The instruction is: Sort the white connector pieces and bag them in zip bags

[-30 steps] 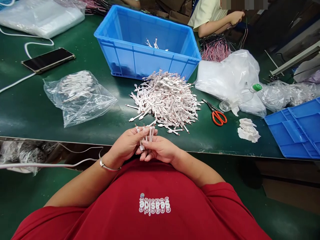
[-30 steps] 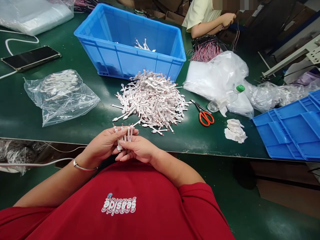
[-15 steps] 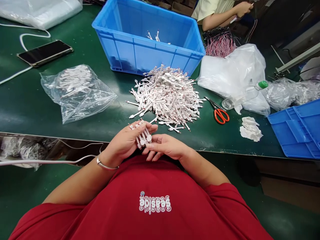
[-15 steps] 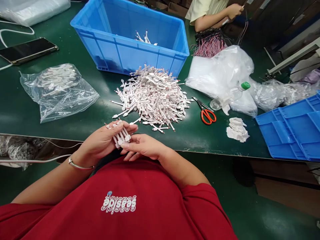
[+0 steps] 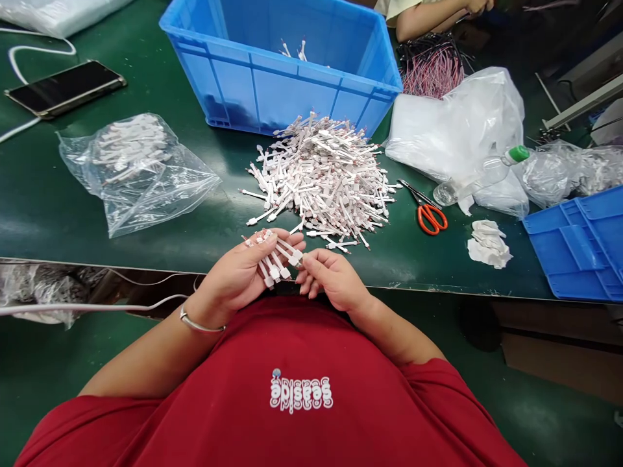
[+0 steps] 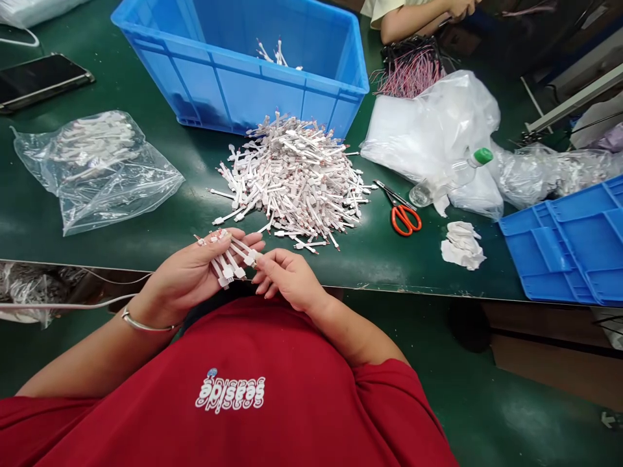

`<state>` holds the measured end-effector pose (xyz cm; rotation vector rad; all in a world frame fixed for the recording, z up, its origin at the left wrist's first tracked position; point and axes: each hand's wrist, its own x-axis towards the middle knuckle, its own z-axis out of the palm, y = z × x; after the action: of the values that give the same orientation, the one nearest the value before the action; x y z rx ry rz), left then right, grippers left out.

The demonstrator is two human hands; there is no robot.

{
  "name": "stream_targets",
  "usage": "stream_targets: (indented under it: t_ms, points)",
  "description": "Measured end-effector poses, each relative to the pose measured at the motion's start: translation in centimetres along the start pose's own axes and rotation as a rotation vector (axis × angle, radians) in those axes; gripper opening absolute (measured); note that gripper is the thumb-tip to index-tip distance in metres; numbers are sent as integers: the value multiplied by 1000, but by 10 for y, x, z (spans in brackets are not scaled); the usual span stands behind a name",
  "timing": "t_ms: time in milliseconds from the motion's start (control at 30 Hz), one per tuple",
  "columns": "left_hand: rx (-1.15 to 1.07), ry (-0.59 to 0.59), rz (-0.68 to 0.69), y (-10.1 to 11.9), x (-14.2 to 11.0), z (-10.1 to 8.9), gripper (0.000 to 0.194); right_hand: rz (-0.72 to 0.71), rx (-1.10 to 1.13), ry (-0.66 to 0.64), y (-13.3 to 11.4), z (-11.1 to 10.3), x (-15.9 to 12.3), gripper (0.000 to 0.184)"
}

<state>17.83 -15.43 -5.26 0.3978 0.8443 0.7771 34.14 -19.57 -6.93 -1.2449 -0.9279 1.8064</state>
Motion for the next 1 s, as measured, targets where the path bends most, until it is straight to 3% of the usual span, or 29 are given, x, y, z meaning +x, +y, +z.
stream_targets:
  t_ms: [133, 267, 367, 567, 733, 1000]
  points:
    - [-21, -14, 15, -4, 2, 1, 9, 41, -59, -85, 2, 5, -2, 43]
    - [-19, -20, 31, -4, 2, 2, 9, -15, -70, 25, 3, 8, -2, 40]
    - [-40, -10, 41, -3, 3, 3, 7, -23, -12, 75, 5, 8, -1, 46]
    - [-84, 3, 36, -2, 4, 3, 9, 40, 87, 15, 10, 7, 1, 65]
    - [-109, 16, 23, -4, 4, 7, 14, 6, -21, -71, 13, 13, 1, 51]
    - [-113, 18, -3, -4, 3, 7, 18, -59, -147, 30, 12, 19, 1, 34]
